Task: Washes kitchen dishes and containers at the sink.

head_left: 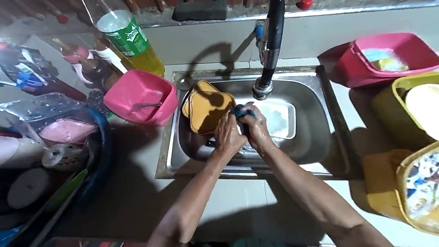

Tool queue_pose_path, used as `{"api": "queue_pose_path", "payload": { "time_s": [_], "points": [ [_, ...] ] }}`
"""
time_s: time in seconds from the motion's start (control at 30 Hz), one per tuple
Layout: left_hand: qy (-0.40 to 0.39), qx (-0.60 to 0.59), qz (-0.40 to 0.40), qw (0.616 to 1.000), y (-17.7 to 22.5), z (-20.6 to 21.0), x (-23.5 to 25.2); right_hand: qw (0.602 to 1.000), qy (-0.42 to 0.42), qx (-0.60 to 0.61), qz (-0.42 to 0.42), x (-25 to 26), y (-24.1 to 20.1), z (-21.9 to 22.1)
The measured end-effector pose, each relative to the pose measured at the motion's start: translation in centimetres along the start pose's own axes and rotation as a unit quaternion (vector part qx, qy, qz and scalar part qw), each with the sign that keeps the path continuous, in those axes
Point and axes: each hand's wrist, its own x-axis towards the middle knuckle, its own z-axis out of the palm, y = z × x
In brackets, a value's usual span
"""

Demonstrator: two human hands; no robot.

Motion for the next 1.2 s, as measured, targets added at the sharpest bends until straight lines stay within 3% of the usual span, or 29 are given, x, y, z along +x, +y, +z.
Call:
{"api": "queue_pose_path", "payload": {
  "time_s": [0.2, 0.3, 0.4, 0.57, 0.7, 0.77, 0.87, 0.93, 0.97, 1.07, 1.13, 1.2],
  "points": [
    [-0.008, 0.015, -0.008, 1.0, -0.5, 0.0, -0.4, 0.994, 0.025, 0.107, -0.017, 2.7, 0.0, -1.5],
    [-0.005, 0.009, 0.005, 1.0, -0.5, -0.3, -0.1, 1.0, -0.017, 0.02, -0.012, -0.2, 0.4, 0.2],
    [-0.03, -0.024, -0.001, 0.999, -0.7, -0.1, -0.8, 0.997, -0.033, -0.041, -0.061, 1.6, 1.5, -2.4],
    [-0.211, 0.024, -0.079, 0.974, -2.5, -1.2, -1.7, 0.996, 0.069, 0.049, -0.003, 5.4, -0.3, -6.0],
    [-0.261, 0.031, -0.005, 0.965, -4.7, -1.6, -2.8, 0.992, 0.082, 0.099, -0.019, 5.8, -1.3, -7.2],
    [-0.213, -0.038, 0.077, 0.973, -4.4, -4.4, -3.3, 0.994, 0.077, 0.079, -0.015, 5.6, -1.6, -7.7],
    [-0.002, -0.115, 0.185, 0.976, -4.9, -10.6, -2.4, 0.997, 0.069, 0.043, 0.0, 5.1, -2.0, -8.2],
    [0.127, -0.102, 0.165, 0.973, -6.7, -15.0, -0.3, 0.996, 0.08, 0.033, 0.013, 4.7, -2.0, -8.2],
    [0.133, -0.059, 0.106, 0.984, -7.9, -17.2, 0.9, 0.996, 0.082, 0.03, 0.025, 4.5, -2.0, -8.2],
    [-0.033, 0.108, -0.064, 0.992, -12.9, -20.7, 5.1, 0.992, 0.106, 0.041, 0.057, 4.0, -2.0, -7.3],
    [-0.145, 0.19, -0.101, 0.966, -15.9, -20.3, 7.3, 0.989, 0.126, 0.034, 0.074, 3.7, -2.1, -6.6],
    [-0.177, 0.225, -0.109, 0.952, -17.1, -20.0, 8.2, 0.988, 0.112, 0.018, 0.106, 3.7, -2.2, -6.5]
  ]
}}
